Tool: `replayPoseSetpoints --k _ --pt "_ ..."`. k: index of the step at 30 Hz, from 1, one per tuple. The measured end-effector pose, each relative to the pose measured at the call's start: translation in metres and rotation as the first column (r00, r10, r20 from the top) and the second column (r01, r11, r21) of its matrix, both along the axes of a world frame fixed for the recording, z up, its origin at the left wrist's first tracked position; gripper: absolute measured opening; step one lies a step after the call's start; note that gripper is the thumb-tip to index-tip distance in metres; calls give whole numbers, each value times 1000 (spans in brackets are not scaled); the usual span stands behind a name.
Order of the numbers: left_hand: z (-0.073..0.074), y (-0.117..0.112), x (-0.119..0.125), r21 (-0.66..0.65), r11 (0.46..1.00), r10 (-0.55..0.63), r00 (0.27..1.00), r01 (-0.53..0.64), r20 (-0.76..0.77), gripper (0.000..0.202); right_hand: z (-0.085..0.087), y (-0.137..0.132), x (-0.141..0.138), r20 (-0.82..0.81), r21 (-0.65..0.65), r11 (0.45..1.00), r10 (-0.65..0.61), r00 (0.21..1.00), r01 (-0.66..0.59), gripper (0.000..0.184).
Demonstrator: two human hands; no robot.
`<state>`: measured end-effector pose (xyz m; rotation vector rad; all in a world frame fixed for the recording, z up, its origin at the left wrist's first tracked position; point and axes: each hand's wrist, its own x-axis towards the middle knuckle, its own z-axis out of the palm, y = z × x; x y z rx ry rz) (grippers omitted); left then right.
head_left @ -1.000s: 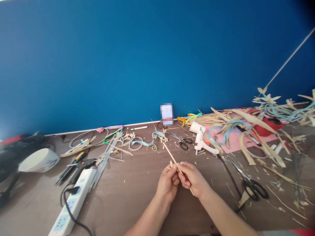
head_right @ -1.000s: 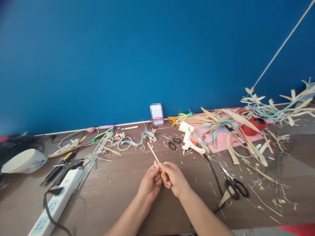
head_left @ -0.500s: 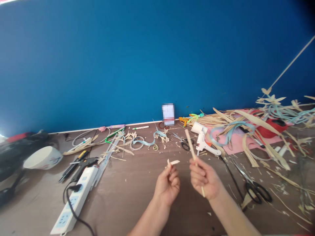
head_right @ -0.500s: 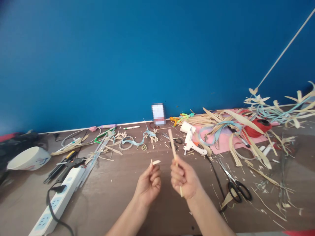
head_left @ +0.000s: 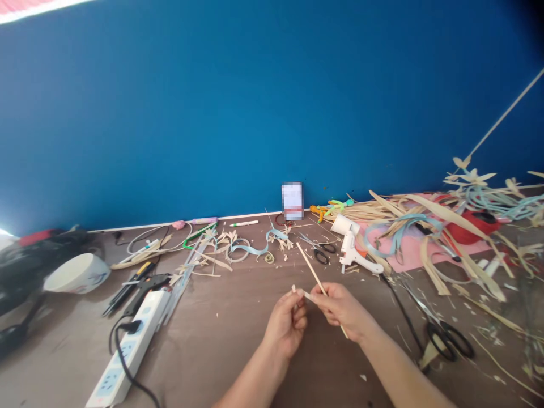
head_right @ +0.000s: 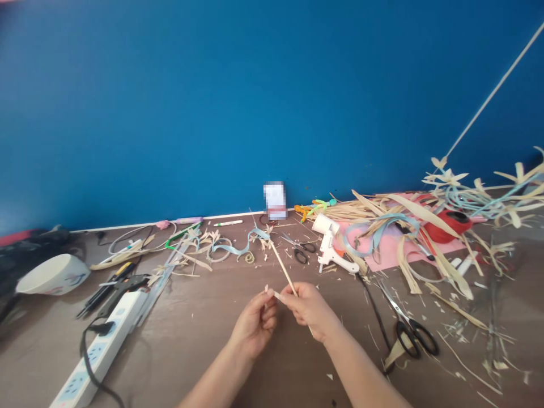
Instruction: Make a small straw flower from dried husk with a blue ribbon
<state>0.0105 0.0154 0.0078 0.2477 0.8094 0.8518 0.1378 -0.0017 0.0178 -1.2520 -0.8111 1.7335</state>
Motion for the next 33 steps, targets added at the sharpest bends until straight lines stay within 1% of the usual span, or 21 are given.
replayPoseSetpoints --k 2,5,6,8,10,11,13,15,16,17,18,20,22,24,27,29,30,31,33 --pt "-2 -1 1 4 1000 3 1000 -3 0 36 -4 -1 -3 -20 9 998 -60 998 60 28" --pt "-5 -4 4 81 996 -18 1000 19 -20 36 -11 -3 -14 -50 38 975 -216 975 218 31" --pt "-6 -5 5 104 994 -25 999 28 -29 36 -14 -4 -18 -59 39 968 -247 967 250 32" --pt "-8 -6 5 119 992 -34 999 39 -41 36 -18 -6 -22 -70 37 965 -258 964 261 33" --pt "-8 -6 4 113 992 -42 997 49 -64 35 -19 -7 -20 -30 45 975 -216 976 218 32" --pt "-8 -5 2 116 991 -49 995 59 -86 34 -19 -7 -16 28 67 980 -192 981 190 31" --pt "-7 -3 -2 156 983 -67 985 93 -160 32 -15 -8 -6 217 171 978 -157 963 121 29" --pt "-5 -1 -5 227 962 -90 961 152 -262 30 -8 -7 5 443 309 951 -137 886 -8 30" --pt "-5 0 -6 265 946 -99 945 187 -312 29 -5 -6 9 546 353 931 -124 828 -94 32" --pt "-4 1 -7 297 930 -103 928 218 -359 28 -1 -6 13 635 367 913 -106 766 -179 34" --pt "-4 1 -7 323 915 -100 911 242 -400 29 1 -6 15 707 357 901 -89 702 -246 37" --pt "-5 1 -6 352 898 -83 885 266 -458 30 4 -6 15 799 312 896 -67 598 -317 39" --pt "-7 0 -4 356 895 -70 873 268 -483 32 4 -6 12 830 287 897 -57 554 -337 40" --pt "-9 -1 -3 354 897 -68 874 265 -481 33 2 -6 7 826 286 897 -51 561 -338 40" --pt "-12 -2 -2 361 894 -77 883 267 -463 35 -2 -6 2 777 307 900 -49 628 -310 42" --pt "-13 -3 -2 363 886 -108 891 287 -441 34 -5 -4 1 708 314 912 -40 705 -264 44" --pt "-13 -3 -3 365 882 -126 895 298 -427 33 -6 -4 1 654 297 926 -20 756 -232 44" --pt "-13 -3 -3 368 878 -142 899 308 -414 32 -7 -4 1 584 259 945 11 812 -199 44" --pt "-12 -3 -4 381 865 -165 902 327 -398 32 -10 -4 0 390 138 980 79 917 -143 44"
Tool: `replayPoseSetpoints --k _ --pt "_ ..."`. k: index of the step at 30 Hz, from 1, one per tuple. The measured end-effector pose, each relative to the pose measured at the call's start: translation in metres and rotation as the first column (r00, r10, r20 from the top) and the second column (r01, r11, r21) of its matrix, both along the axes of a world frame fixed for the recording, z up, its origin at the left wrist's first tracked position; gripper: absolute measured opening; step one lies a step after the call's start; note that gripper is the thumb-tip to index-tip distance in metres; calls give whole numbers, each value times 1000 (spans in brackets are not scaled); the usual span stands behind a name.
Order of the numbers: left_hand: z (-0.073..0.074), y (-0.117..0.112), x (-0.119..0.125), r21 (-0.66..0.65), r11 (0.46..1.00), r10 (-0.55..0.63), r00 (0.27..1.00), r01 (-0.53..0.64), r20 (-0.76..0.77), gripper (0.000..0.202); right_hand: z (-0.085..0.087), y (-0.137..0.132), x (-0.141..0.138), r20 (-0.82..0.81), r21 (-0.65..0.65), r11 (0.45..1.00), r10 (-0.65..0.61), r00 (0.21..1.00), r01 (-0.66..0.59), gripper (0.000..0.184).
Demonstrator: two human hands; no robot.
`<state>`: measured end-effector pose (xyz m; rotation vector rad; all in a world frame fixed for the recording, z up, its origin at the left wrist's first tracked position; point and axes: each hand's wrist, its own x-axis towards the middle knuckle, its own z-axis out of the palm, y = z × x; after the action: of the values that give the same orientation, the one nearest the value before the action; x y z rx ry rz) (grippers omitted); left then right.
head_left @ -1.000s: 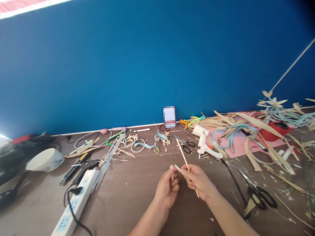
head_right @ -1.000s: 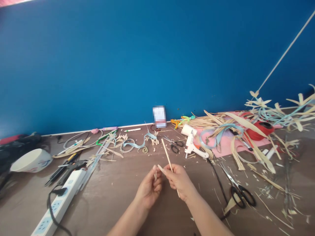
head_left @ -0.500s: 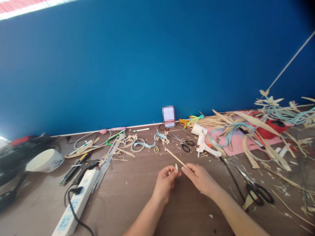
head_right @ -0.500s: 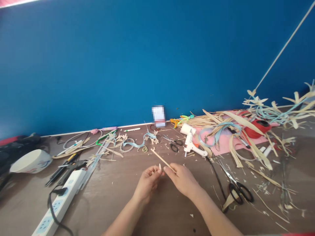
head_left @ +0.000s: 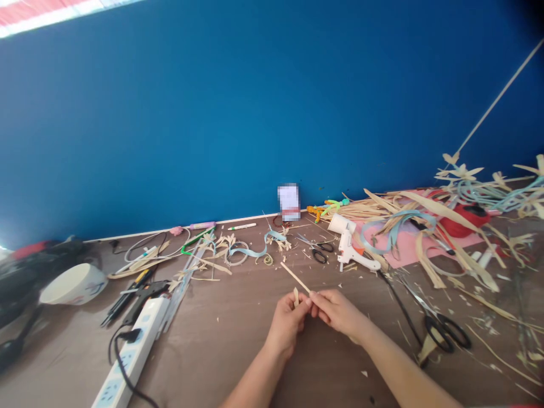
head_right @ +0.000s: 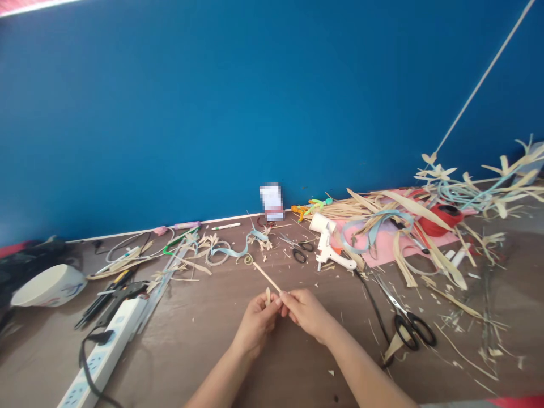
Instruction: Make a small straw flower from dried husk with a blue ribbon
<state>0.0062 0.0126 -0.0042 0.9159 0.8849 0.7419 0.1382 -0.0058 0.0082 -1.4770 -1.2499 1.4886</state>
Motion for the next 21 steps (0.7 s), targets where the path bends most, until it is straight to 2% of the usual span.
replayPoseSetpoints --k 2,4,6,8,10,12,14,15,17,21 --pt "1 -1 -1 20 1000 -15 1000 14 9 33 -3 -2 -1 -231 -152 988 -25 973 -10 44" --pt "3 -1 -1 30 999 -26 1000 25 18 33 -5 -5 -4 -430 -269 961 -63 901 -61 43" --pt "5 -2 0 27 999 -33 999 32 38 33 -5 -8 -5 -562 -358 924 -100 821 -133 41" --pt "7 -3 0 19 999 -43 997 41 69 32 -2 -10 -3 -623 -407 892 -114 774 -196 40" --pt "9 -2 0 2 999 -42 994 42 105 31 6 -10 7 -647 -416 880 -108 755 -231 42" --pt "10 1 -2 -38 999 -7 990 13 143 32 16 -8 25 -663 -383 905 -128 738 -187 45" --pt "10 4 -6 -98 994 57 984 -40 171 33 26 -4 44 -674 -295 955 -223 705 20 45" --pt "10 5 -8 -128 989 93 979 -70 180 34 29 -2 51 -666 -246 960 -266 697 131 43" --pt "10 8 -8 -173 978 149 970 -116 190 35 32 2 54 -595 -176 944 -328 734 279 37" --pt "10 6 3 -203 967 196 961 -155 197 36 25 5 23 -381 -95 970 -243 892 223 31"
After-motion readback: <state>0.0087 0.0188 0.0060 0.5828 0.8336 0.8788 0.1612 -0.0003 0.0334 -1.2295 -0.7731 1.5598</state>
